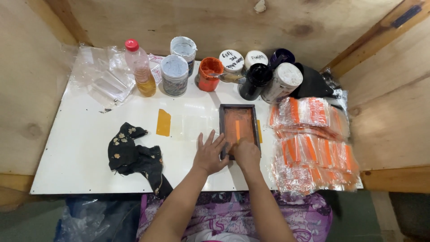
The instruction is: The person wipes a white table surface with a dark cloth, then uses a yellow squeegee to spread orange ink across a screen printing frame. The person repeatedly pulls the squeegee across the screen to distribute the ink evenly.
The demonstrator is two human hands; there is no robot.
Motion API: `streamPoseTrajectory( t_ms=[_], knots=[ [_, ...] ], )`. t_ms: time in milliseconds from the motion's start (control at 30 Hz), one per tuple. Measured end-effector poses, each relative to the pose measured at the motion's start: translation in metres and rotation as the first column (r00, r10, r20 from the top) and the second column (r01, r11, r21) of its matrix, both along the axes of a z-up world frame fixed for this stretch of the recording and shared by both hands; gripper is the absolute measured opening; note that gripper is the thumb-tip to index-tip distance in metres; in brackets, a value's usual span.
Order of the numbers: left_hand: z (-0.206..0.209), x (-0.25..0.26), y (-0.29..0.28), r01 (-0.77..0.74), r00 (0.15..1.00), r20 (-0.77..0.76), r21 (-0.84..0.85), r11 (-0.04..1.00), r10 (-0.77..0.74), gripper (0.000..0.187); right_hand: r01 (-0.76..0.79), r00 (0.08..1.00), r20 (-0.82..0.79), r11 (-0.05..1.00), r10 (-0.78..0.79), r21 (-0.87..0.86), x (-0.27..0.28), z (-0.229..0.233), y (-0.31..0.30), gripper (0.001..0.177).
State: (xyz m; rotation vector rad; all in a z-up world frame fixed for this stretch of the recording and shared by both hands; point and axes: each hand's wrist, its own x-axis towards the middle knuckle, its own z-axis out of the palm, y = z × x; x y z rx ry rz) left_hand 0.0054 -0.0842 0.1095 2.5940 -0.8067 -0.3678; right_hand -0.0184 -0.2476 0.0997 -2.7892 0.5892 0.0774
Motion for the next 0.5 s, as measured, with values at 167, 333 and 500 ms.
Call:
streamPoseTrajectory(
  t_ms=[167,333,500],
  knots=[
    [-0.001,-0.002,0.000,-0.001,1.000,0.009,-0.006,1.000,0.001,0.071,-0.014,1.000,0.020,0.999,0.013,0.041,0.005,0.002,0.012,0.021],
    [-0.002,-0.002,0.001,-0.021,0.999,0.032,-0.039,0.999,0.022,0.070,0.077,0.993,0.067,0.952,-0.101,0.295,0.009,-0.028,-0.027,0.023],
    [-0.003,-0.003,0.001,-0.025,0.999,0.020,-0.047,0.999,0.026,0.068,0.259,0.906,-0.057,0.444,-0.419,0.858,-0.002,-0.005,-0.053,0.033]
  ],
)
